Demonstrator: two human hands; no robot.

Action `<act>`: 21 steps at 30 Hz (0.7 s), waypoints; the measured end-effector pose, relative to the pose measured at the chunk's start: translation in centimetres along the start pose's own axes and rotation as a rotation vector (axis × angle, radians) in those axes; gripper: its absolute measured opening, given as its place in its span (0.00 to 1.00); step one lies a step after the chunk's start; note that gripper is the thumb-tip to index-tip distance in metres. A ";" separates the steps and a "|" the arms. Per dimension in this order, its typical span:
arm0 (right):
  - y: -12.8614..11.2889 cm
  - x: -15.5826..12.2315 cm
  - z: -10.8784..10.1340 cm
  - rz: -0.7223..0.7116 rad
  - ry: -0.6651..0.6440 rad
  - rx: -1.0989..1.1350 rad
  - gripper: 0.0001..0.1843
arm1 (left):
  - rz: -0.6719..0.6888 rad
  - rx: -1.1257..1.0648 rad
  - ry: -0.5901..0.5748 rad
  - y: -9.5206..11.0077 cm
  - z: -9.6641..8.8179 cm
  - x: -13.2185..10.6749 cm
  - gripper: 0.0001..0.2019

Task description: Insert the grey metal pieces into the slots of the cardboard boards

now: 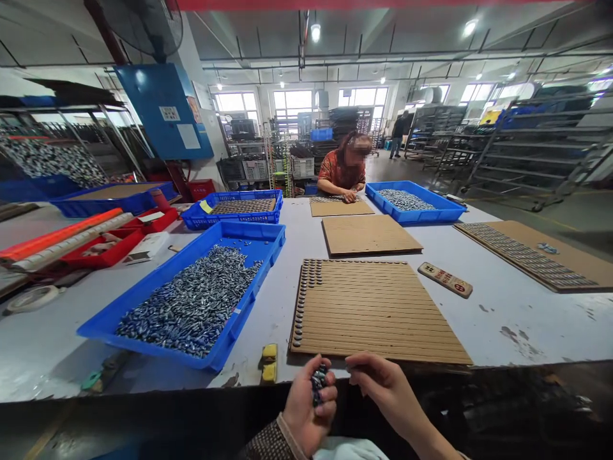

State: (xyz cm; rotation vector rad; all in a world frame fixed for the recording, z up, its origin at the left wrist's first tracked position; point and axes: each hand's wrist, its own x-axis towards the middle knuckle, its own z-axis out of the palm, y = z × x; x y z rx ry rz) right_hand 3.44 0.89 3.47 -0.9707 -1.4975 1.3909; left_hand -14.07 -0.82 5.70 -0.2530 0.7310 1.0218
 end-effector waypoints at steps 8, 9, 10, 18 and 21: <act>0.5 3.8 -2.0 0.129 0.088 0.119 0.13 | 0.203 -0.089 0.007 4.9 1.2 1.1 0.08; 0.6 4.4 -2.1 0.144 0.095 0.117 0.14 | 0.196 -0.086 -0.025 5.4 1.3 1.5 0.08; 0.6 5.1 -2.3 0.155 0.104 0.115 0.15 | 0.199 -0.082 -0.070 6.0 1.6 1.8 0.09; 0.5 12.5 -2.6 0.232 0.083 0.113 0.17 | 0.400 -0.041 0.011 14.0 5.5 5.2 0.04; 1.3 15.3 -2.4 0.255 0.071 0.025 0.18 | 0.410 -0.063 0.079 15.3 5.2 7.2 0.04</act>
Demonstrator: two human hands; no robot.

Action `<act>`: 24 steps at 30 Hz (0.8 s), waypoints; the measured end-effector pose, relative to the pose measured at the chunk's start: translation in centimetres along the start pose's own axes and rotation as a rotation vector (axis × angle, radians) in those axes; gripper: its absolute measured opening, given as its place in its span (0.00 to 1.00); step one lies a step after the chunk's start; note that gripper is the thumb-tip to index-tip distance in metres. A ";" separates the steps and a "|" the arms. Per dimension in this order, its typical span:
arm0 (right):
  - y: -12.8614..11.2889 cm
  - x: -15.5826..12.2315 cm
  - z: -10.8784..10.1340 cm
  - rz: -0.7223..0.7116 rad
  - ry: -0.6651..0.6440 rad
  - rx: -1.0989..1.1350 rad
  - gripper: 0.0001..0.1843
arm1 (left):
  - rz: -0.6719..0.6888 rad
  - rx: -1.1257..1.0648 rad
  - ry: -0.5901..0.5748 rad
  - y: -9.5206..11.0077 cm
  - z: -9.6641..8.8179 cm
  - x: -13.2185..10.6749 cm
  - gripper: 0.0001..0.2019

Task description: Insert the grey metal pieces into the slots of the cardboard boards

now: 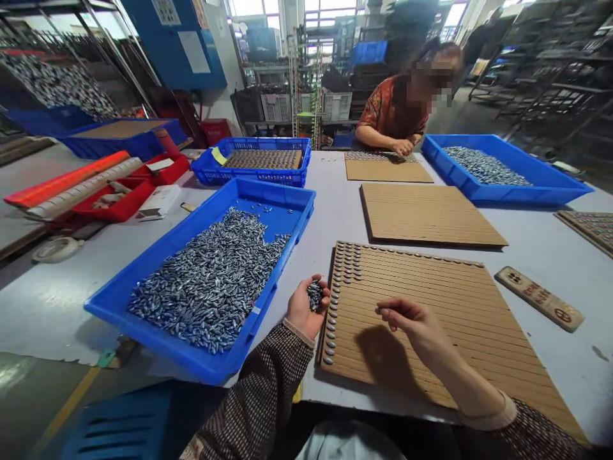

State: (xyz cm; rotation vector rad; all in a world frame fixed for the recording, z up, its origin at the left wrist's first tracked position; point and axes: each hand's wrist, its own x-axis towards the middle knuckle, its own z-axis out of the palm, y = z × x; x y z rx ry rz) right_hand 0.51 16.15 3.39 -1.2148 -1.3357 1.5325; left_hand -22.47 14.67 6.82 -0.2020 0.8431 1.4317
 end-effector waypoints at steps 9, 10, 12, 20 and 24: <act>1.0 5.2 0.9 0.130 -0.042 0.011 0.21 | -0.068 -0.038 0.141 -1.6 -3.0 2.9 0.05; 1.0 5.4 0.8 0.144 -0.047 0.026 0.20 | -0.073 -0.043 0.146 -1.6 -3.1 3.1 0.05; 1.2 5.7 0.8 0.163 -0.039 0.032 0.19 | -0.072 -0.054 0.139 -1.4 -3.1 3.4 0.06; 1.9 6.6 0.6 0.103 0.024 -0.132 0.17 | -0.073 -0.064 0.166 -0.9 -2.9 3.9 0.08; 2.1 7.0 1.1 -0.168 -0.005 -0.431 0.12 | -0.093 -0.047 0.180 -1.4 -3.1 3.8 0.08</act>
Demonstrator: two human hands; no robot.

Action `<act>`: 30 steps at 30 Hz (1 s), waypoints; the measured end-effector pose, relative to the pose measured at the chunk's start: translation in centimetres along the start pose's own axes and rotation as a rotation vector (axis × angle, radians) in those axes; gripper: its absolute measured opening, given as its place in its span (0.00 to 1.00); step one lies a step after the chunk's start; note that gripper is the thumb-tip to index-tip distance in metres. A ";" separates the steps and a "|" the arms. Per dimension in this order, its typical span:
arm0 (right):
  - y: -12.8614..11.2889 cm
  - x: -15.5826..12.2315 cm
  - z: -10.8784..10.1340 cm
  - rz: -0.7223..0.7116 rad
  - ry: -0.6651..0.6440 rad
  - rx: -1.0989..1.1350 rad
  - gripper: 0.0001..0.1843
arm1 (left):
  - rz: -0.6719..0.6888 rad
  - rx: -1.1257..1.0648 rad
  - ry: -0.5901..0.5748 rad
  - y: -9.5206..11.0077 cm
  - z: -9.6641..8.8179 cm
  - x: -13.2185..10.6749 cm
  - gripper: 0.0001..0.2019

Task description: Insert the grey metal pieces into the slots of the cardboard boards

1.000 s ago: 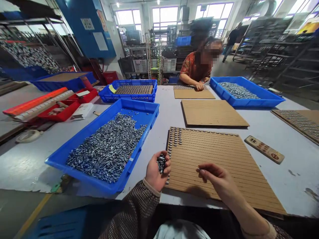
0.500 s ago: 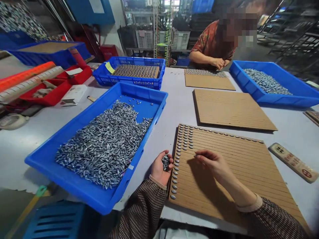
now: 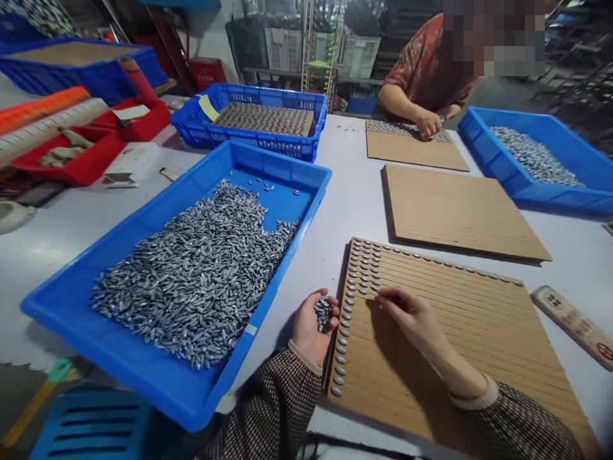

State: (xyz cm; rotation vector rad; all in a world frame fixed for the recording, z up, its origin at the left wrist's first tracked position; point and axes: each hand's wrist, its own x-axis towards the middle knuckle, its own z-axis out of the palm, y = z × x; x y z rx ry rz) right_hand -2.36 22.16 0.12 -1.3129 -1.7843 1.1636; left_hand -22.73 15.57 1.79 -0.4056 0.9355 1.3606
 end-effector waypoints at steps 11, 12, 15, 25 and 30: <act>0.2 0.5 0.9 -0.307 0.048 -0.417 0.11 | 0.007 0.047 0.000 -1.0 -0.3 -0.8 0.05; 0.3 0.4 0.8 -0.317 0.051 -0.457 0.11 | 0.017 0.034 -0.002 -0.9 -0.3 -0.9 0.05; 0.4 0.3 0.6 -0.329 0.059 -0.571 0.12 | 0.045 0.022 -0.021 -0.6 -0.3 -1.0 0.08; 0.8 0.5 0.8 -0.389 0.089 -0.675 0.12 | 0.102 0.133 -0.128 -1.1 -0.6 -1.1 0.14; -1.0 -0.2 1.0 -0.359 0.071 -0.565 0.12 | 0.164 0.182 -0.174 -1.2 -1.1 -0.8 0.12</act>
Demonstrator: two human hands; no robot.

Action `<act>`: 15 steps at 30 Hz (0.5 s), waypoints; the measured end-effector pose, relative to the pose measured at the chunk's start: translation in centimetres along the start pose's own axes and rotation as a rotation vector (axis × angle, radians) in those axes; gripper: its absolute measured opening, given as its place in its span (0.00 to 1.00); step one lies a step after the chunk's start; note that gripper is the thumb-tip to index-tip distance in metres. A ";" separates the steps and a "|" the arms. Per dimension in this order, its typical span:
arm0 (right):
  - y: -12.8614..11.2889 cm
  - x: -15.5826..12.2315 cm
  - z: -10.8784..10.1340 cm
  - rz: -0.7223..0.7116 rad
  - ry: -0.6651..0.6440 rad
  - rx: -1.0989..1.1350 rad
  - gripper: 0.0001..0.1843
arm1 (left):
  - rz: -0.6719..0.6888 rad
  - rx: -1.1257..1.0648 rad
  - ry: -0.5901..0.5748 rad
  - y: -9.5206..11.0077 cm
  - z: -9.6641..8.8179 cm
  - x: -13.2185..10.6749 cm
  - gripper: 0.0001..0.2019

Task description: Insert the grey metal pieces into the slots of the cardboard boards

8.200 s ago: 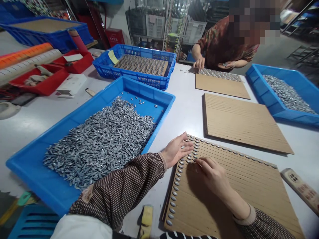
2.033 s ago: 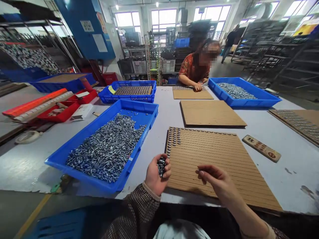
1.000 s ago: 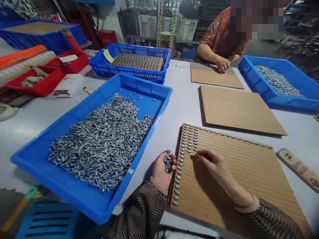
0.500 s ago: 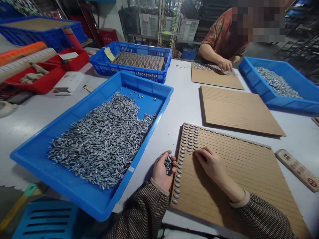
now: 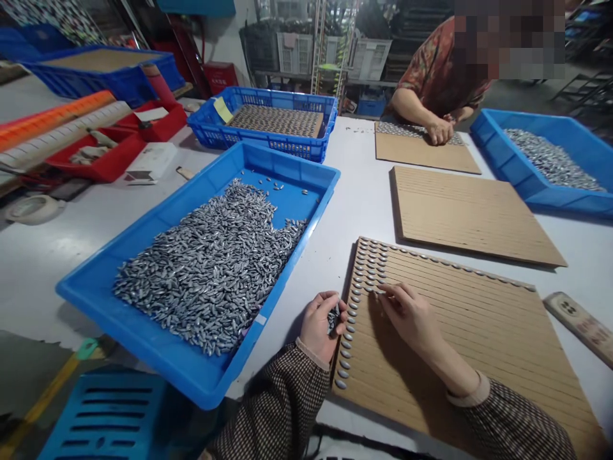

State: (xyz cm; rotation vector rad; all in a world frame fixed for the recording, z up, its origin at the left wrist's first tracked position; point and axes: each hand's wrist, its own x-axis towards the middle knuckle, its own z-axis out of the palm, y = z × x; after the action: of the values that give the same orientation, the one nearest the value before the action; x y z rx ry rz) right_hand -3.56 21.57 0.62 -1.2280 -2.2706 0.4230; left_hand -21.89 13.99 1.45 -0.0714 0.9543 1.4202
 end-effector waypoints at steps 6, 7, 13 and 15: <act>-5.3 0.6 -0.1 0.124 -0.197 0.513 0.14 | 0.025 0.089 -0.094 -0.3 0.0 -0.3 0.14; -6.0 0.8 0.2 0.189 -0.226 0.600 0.14 | 0.028 0.104 -0.084 -0.3 0.1 -0.4 0.14; -6.9 1.0 1.4 0.500 -0.250 1.056 0.15 | 0.001 0.149 -0.099 -0.5 0.4 -0.9 0.16; -6.8 0.7 1.4 0.496 -0.216 1.059 0.15 | -0.009 0.164 -0.103 -0.6 0.4 -1.1 0.16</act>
State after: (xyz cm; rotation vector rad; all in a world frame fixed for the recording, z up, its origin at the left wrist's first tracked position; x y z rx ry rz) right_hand -9.30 18.44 3.05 -1.1198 -1.4116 1.7201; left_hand -21.00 13.24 2.06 0.1180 0.9799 1.3204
